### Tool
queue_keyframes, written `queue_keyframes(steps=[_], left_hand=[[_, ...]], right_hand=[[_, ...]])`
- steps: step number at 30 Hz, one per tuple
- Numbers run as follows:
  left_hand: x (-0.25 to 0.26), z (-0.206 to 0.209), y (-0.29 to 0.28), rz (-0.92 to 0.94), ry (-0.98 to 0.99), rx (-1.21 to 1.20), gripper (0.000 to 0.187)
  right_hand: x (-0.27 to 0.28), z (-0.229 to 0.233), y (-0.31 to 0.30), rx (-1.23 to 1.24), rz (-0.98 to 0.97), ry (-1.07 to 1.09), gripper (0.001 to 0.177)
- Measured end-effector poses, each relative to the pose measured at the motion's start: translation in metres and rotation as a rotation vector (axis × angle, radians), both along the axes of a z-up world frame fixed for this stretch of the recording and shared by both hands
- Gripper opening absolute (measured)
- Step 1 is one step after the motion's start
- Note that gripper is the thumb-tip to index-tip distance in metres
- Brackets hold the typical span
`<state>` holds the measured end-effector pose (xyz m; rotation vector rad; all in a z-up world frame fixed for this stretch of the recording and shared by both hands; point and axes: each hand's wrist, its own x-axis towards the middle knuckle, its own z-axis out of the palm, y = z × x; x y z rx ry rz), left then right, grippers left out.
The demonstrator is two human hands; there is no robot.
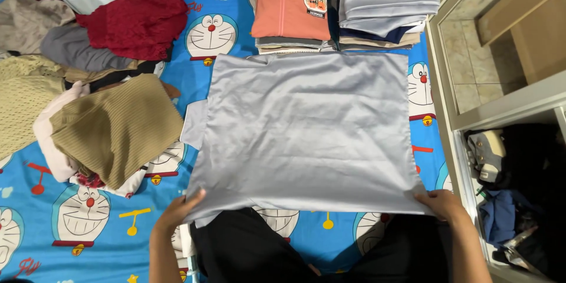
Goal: Folding various items of laundry including shirts and pants on a bed.
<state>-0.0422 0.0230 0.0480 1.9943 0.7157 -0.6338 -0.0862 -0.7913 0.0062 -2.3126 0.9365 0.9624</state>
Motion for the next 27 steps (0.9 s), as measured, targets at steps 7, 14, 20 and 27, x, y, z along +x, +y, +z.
queue_keyframes(steps=[7, 14, 20, 27], left_hand=[[-0.002, 0.051, -0.001, -0.257, 0.352, -0.049, 0.081], [0.014, 0.063, 0.007, 0.046, 0.123, -0.497, 0.038], [0.111, 0.036, -0.005, 0.335, -0.154, -0.712, 0.030], [0.252, 0.039, -0.071, 0.399, -0.465, -1.095, 0.032]], right_hand=[[0.004, 0.022, 0.005, 0.046, -0.096, -0.068, 0.071], [0.006, 0.023, 0.010, 0.548, -0.289, -0.745, 0.035], [0.064, 0.067, 0.049, 0.723, -0.461, -0.922, 0.031], [0.155, 0.025, 0.031, 0.668, -0.723, -0.778, 0.047]])
